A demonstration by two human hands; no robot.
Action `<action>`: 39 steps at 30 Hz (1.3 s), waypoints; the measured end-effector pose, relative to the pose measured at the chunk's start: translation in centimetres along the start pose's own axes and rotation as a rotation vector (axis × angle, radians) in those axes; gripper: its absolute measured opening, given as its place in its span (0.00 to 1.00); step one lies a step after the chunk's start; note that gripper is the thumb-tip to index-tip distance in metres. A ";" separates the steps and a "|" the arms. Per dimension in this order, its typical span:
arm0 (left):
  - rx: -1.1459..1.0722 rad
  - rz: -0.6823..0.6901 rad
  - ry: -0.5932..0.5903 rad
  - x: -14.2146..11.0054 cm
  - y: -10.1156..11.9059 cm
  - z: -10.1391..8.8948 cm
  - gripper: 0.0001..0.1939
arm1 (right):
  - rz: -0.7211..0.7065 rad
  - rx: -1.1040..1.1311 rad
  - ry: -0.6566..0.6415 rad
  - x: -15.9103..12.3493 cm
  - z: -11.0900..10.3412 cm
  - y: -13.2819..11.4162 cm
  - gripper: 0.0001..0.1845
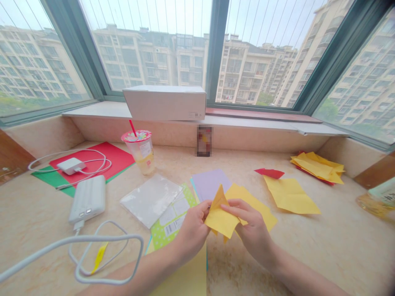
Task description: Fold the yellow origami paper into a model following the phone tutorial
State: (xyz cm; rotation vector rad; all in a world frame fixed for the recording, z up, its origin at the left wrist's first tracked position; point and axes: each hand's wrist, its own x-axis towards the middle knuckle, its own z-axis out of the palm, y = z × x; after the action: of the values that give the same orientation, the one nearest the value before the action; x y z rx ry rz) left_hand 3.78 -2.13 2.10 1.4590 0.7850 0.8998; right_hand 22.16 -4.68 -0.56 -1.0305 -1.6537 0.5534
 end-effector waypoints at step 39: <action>-0.235 0.029 0.127 0.4 -0.2 0.1 0.15 | 0.475 0.310 -0.073 0.8 0.4 -2.0 0.18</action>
State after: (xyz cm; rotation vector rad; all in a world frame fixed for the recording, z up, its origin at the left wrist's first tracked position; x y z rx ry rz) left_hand 4.05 -1.86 1.93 1.2192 0.7254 1.0772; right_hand 21.03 -4.98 1.25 -1.1806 -1.3256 1.1337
